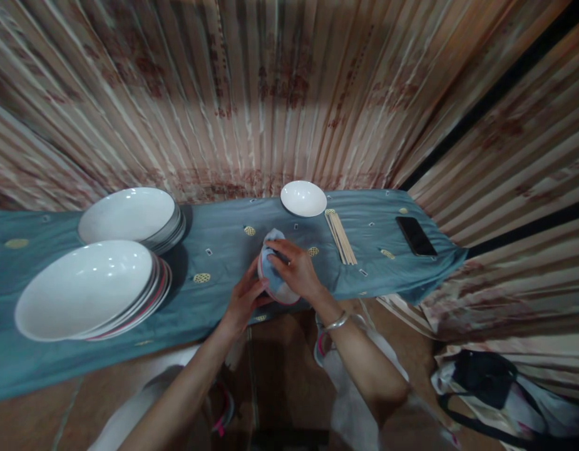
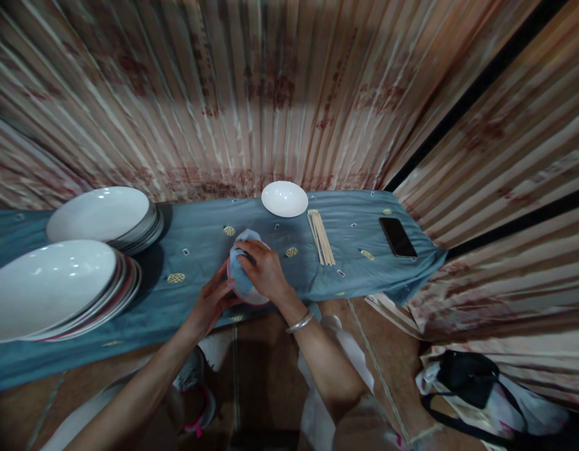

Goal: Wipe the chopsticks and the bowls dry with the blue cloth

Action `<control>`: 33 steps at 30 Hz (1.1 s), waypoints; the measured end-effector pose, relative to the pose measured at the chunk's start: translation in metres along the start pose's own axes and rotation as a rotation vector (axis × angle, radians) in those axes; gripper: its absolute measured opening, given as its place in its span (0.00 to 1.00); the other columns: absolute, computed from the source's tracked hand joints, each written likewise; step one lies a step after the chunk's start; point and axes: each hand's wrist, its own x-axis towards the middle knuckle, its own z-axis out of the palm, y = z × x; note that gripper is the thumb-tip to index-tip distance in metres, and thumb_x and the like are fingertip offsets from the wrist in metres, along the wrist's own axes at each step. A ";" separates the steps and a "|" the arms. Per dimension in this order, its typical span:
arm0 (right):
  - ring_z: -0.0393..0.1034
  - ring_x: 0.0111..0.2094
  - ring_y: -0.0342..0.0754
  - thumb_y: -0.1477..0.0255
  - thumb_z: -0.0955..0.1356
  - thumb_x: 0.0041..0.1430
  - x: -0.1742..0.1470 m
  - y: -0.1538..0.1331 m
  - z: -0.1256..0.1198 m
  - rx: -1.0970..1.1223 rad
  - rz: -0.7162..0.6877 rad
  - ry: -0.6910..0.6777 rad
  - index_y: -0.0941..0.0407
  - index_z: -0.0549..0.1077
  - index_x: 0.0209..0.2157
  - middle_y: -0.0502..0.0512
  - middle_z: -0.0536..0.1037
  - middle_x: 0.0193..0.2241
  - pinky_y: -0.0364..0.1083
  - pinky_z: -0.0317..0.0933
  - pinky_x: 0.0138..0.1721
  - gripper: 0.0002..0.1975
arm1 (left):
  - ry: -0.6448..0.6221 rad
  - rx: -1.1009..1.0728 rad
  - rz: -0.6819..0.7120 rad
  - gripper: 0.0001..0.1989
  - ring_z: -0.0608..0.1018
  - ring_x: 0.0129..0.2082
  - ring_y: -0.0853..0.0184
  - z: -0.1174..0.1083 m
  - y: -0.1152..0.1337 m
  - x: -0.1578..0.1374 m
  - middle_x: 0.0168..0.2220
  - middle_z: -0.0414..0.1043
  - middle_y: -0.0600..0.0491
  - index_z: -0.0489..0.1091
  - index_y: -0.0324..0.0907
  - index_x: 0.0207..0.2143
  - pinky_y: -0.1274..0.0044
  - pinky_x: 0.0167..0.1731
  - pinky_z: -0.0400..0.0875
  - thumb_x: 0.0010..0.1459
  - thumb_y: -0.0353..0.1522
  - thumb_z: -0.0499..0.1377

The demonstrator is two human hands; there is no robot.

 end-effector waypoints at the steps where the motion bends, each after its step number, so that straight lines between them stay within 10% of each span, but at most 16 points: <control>1: 0.70 0.52 0.49 0.72 0.66 0.59 -0.001 -0.002 0.000 0.028 0.000 -0.007 0.52 0.76 0.46 0.55 0.77 0.49 0.48 0.60 0.56 0.14 | 0.000 -0.001 -0.001 0.38 0.80 0.45 0.57 0.000 0.000 0.000 0.49 0.77 0.49 0.60 0.49 0.63 0.69 0.40 0.78 0.50 0.39 0.67; 16: 0.72 0.36 0.45 0.71 0.67 0.52 -0.016 0.005 0.001 0.371 0.088 -0.178 0.56 0.74 0.34 0.51 0.78 0.32 0.45 0.65 0.43 0.06 | -0.015 0.027 -0.003 0.42 0.79 0.48 0.54 0.000 0.000 0.001 0.52 0.75 0.45 0.59 0.47 0.64 0.70 0.38 0.78 0.48 0.41 0.69; 33: 0.71 0.42 0.48 0.77 0.64 0.57 0.000 0.027 0.007 -0.241 0.036 0.004 0.54 0.72 0.38 0.54 0.77 0.39 0.47 0.63 0.49 0.09 | 0.017 0.039 0.019 0.42 0.80 0.40 0.59 0.003 0.000 0.001 0.41 0.78 0.49 0.60 0.46 0.63 0.70 0.37 0.79 0.46 0.40 0.69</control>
